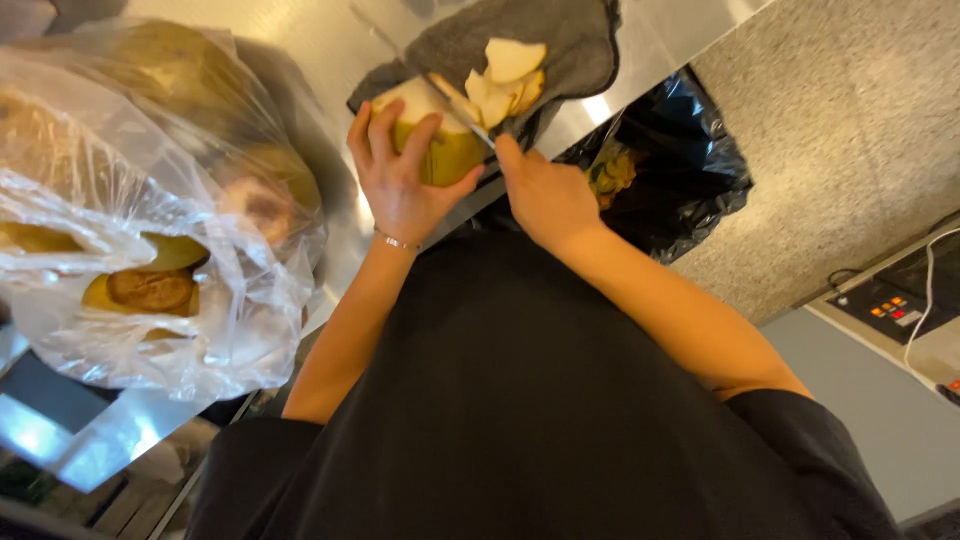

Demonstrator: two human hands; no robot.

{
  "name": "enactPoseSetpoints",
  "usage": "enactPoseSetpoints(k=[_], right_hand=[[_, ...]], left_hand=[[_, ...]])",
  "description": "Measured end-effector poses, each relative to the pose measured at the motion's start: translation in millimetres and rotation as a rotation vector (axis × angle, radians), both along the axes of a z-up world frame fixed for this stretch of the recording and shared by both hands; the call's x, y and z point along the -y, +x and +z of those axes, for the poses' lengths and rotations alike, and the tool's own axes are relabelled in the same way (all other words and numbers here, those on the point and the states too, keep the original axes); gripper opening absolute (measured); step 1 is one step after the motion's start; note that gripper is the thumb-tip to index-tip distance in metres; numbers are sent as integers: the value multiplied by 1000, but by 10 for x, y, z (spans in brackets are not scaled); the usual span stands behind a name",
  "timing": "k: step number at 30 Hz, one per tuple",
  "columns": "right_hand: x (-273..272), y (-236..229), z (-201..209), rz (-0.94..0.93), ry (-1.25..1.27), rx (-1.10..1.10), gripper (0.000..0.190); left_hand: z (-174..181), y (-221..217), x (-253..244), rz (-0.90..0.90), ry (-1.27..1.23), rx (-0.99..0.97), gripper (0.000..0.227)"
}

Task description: Peeling the outer skin off several coconuts using a knife on a stainless steel counter.

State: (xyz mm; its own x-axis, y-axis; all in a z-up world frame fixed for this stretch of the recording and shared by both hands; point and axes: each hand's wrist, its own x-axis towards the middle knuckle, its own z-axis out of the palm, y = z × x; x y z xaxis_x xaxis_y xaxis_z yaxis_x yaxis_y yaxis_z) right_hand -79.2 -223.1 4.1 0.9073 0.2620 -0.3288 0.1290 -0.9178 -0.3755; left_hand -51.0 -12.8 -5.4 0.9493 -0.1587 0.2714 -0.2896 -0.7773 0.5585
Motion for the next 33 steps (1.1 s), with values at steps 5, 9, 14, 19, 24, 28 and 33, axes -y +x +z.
enactPoseSetpoints(k=[5, 9, 14, 19, 24, 28, 33], right_hand=[[116, -111, 76, -34, 9, -91, 17], [72, -16, -32, -34, -23, -50, 33], [152, -47, -85, -3, 34, -40, 18], [217, -170, -29, -33, -43, -191, 25], [107, 79, -265, -17, 125, 28, 15], [248, -199, -312, -33, 184, 96, 17], [54, 64, -614, -40, 207, 158, 17]], left_hand=[[0, 49, 42, -40, 60, 11, 63], [5, 24, 101, -42, 63, 17, 65], [-41, 124, 30, -54, 52, -9, 66], [16, 97, 16, -77, 53, -1, 64], [45, 191, -43, -101, 35, -39, 64], [1, 303, -85, -60, -22, -75, 64], [49, 303, -123, -106, -18, -31, 65]])
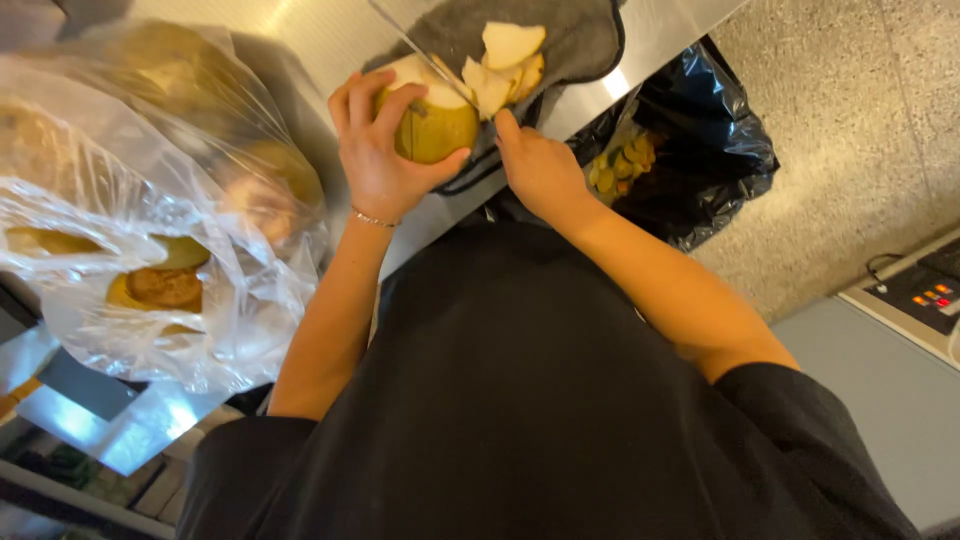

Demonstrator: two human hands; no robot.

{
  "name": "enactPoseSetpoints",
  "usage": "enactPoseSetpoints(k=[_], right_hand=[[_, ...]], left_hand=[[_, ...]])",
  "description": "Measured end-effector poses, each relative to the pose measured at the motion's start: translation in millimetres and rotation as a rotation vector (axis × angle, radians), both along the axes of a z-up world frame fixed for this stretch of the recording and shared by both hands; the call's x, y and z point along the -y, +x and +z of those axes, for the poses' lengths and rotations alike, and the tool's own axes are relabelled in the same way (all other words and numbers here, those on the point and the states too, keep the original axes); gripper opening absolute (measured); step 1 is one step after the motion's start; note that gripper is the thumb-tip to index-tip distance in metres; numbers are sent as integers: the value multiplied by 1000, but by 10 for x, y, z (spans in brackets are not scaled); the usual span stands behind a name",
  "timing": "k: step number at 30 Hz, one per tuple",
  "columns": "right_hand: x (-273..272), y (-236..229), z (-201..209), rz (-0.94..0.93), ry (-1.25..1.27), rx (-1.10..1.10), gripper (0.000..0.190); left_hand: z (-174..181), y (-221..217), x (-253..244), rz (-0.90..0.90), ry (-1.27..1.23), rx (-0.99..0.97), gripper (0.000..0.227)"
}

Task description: Peeling the outer skin off several coconuts using a knife on a stainless steel counter.

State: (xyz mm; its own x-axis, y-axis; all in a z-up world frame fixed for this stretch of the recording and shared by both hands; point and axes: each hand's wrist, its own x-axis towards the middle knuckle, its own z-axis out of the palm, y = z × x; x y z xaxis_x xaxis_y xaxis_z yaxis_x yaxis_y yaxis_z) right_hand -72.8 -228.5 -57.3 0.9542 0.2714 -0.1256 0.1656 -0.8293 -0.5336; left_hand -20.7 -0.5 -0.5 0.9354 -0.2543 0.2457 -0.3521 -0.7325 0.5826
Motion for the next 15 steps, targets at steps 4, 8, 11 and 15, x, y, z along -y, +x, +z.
enactPoseSetpoints(k=[4, 8, 11, 15], right_hand=[[62, -301, 89, 6, 53, -74, 21], [108, -116, 4, -41, -104, -64, 26], [-74, -9, -40, -13, -79, -83, 22], [-70, 14, -18, 23, 74, 127, 15]], left_hand=[[-13, -82, -85, -50, 19, -50, 64], [-81, 171, -179, -13, -68, -24, 65], [-36, 41, -221, -32, -71, -62, 66], [-4, 79, -278, -110, -95, -71, 68]])
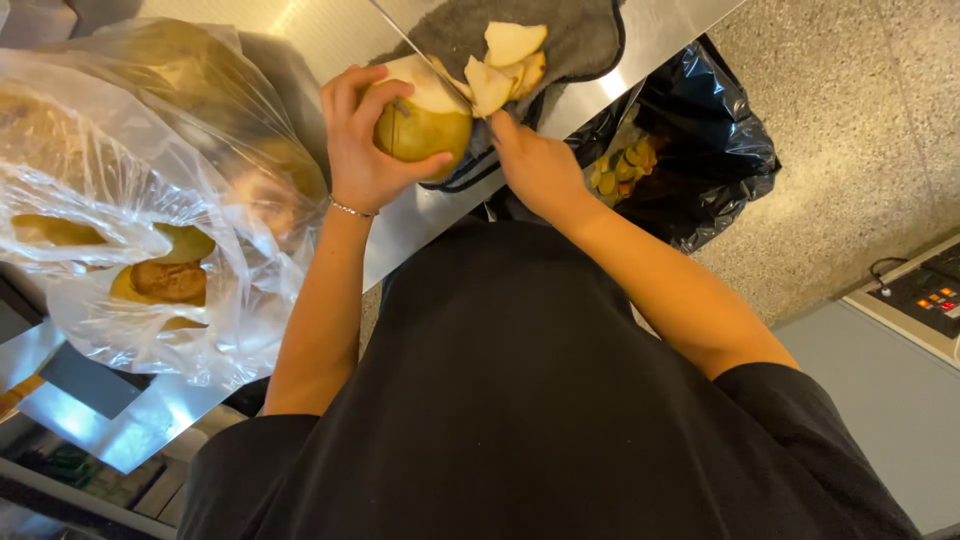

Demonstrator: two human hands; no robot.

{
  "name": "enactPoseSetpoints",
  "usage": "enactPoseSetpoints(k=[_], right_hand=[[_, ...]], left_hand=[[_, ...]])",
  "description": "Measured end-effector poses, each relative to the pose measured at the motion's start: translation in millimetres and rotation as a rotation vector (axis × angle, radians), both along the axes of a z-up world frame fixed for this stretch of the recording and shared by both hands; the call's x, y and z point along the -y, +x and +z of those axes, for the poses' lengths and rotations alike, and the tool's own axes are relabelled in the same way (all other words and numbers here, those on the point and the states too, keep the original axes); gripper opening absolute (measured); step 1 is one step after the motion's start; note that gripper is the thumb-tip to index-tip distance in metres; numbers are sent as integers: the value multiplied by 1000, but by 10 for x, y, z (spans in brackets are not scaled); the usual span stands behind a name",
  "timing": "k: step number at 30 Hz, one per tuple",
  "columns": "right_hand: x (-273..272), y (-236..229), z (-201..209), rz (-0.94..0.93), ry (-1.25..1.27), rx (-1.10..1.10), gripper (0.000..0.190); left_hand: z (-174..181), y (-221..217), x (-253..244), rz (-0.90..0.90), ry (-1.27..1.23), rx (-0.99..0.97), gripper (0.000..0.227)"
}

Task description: Peeling the outer skin off several coconuts using a knife on a stainless steel counter.

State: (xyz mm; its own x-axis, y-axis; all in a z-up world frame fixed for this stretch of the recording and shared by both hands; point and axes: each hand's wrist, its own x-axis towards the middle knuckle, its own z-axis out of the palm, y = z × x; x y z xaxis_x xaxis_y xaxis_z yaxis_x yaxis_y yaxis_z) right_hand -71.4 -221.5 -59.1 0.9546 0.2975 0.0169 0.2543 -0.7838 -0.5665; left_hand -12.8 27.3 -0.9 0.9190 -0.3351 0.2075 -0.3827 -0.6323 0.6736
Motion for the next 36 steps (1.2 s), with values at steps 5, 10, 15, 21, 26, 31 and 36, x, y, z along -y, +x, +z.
enactPoseSetpoints(k=[5, 10, 15, 21, 26, 31, 36], right_hand=[[352, -291, -97, -7, -70, -32, 15], [331, -386, -45, -15, -72, -38, 17], [284, -451, 157, -2, -61, -47, 20], [-46, -61, 43, 12, -69, -48, 18], [-219, 67, 87, 18, -70, -2, 22], [-89, -230, 138, -19, -48, -63, 19], [-70, -288, 326, -60, -78, -192, 14]], left_hand=[[-157, 183, -343, 45, -261, -210, 74], [-215, 4, -300, 86, -35, -88, 77], [244, -150, 344, 359, 326, -122, 102], [-122, -185, 240, 314, 353, 38, 102], [-106, -120, 145, 326, 214, 19, 99], [-17, 38, 5, 251, 195, 11, 95], [76, 22, -28, 210, 84, -97, 92]])
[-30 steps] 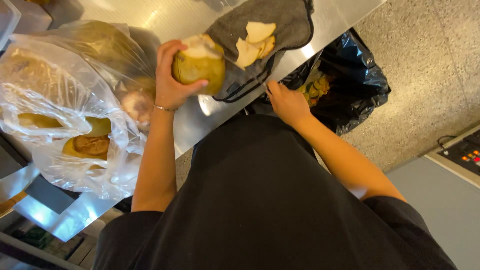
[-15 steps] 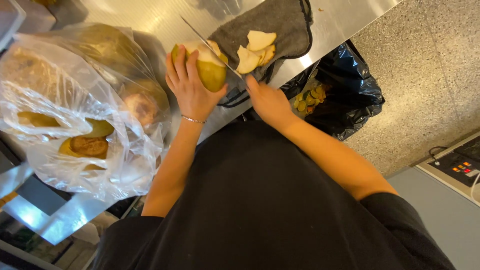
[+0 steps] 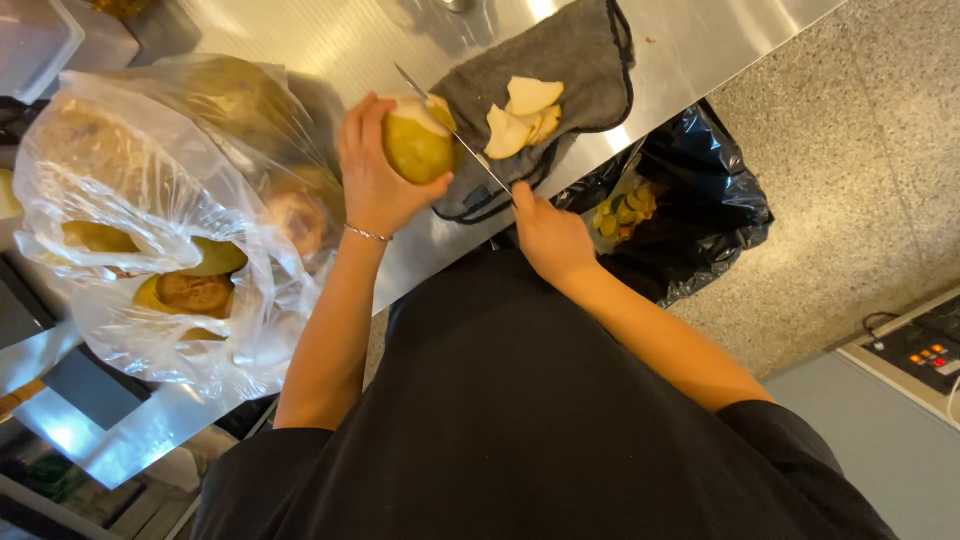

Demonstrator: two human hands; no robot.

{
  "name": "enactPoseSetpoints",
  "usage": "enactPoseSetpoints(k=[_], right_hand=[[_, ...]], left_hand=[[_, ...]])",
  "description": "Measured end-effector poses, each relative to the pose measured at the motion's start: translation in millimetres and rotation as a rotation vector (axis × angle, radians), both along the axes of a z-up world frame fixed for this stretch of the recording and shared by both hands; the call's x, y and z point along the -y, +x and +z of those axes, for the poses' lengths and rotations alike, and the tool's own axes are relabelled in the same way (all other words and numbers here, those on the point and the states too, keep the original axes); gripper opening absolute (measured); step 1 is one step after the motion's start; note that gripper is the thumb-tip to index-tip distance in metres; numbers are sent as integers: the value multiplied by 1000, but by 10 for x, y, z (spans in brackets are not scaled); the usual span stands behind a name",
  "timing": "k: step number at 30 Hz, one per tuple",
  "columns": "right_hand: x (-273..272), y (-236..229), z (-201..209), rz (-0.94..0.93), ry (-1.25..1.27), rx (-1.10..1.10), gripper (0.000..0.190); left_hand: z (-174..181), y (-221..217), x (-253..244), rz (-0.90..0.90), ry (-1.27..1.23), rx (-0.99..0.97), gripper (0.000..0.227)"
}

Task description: Peeling the outer skin off several coconuts using a knife on a stainless steel counter.

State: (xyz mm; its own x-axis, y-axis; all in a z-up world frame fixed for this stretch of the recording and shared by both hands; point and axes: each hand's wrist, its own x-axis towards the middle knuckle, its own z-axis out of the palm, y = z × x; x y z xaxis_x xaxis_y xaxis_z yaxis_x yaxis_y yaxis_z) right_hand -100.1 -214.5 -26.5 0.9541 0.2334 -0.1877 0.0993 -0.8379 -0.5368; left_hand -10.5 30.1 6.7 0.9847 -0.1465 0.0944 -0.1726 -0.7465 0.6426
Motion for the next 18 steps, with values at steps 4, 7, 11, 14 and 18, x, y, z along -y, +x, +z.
enactPoseSetpoints(k=[4, 7, 11, 14, 18], right_hand=[[130, -264, 222, -29, -61, -150, 17], [119, -153, 115, -21, -119, -260, 17], [-45, -19, -199, 76, -196, -27, 22], [-30, 133, -263, 112, -170, 39, 23], [69, -138, -189, 53, -91, 72, 30]], left_hand=[[61, -158, 111, -70, -40, -74, 92], [22, -126, 141, -96, -37, -48, 95], [9, -137, 62, -100, -29, -83, 100], [24, -70, 60, -108, -72, -96, 99], [2, -66, 37, -85, -99, -123, 97]])
